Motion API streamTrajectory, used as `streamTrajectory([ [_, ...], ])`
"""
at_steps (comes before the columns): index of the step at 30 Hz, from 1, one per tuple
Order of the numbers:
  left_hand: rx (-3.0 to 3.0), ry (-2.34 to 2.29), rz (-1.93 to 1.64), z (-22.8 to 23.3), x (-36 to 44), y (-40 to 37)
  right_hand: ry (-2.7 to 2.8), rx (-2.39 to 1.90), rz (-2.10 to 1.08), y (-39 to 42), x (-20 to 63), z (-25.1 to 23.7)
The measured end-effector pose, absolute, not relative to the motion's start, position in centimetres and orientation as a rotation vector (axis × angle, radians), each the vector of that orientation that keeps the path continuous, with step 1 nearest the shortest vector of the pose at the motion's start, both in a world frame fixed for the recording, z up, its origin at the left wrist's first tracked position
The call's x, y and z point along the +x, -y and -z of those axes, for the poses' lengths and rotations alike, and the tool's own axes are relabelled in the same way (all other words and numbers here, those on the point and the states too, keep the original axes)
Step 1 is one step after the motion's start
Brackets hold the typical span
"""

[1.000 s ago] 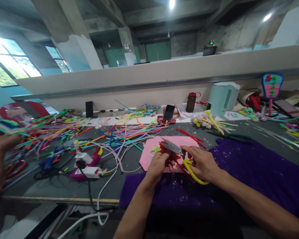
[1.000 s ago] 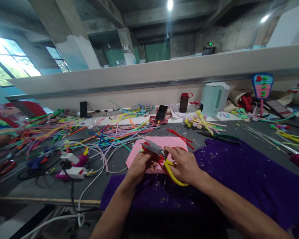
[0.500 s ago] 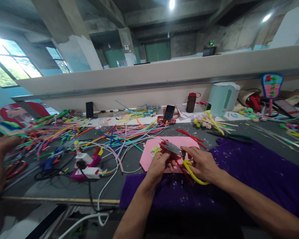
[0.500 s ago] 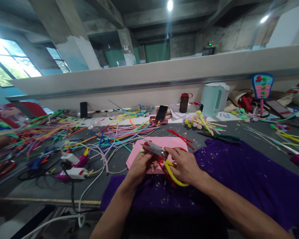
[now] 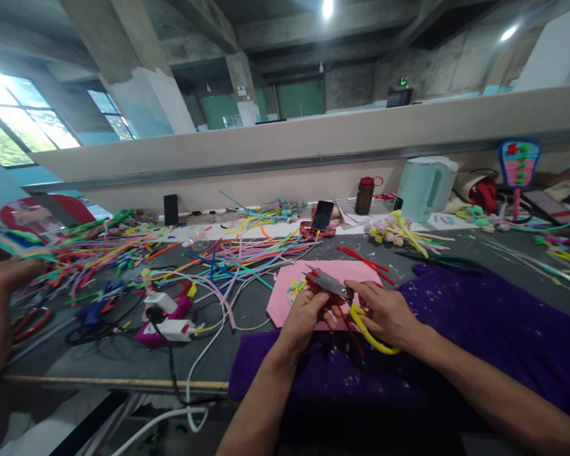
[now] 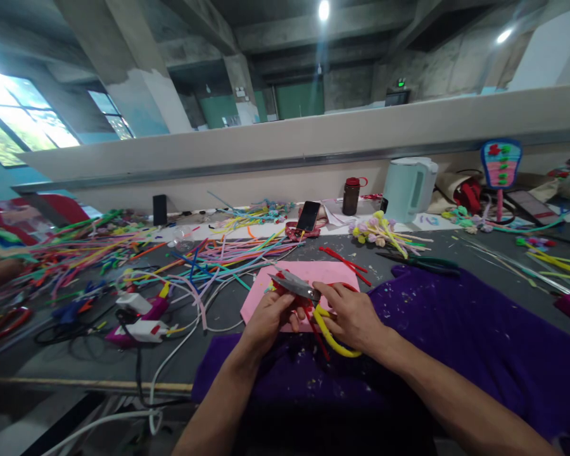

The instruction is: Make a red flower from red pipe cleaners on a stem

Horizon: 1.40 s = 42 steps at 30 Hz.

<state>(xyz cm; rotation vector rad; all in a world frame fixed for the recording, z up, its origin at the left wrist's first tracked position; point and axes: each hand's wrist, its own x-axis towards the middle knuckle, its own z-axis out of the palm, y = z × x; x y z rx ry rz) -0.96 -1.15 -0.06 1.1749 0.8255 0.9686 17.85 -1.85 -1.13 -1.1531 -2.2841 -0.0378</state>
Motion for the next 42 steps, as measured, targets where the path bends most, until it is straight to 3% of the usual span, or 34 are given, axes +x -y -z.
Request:
streamTrajectory([
  [42,1.156,-0.83,-0.993,-0.08,-0.74,1.4,2.287,-1.162,-0.003,2.32,17.78,1.0],
])
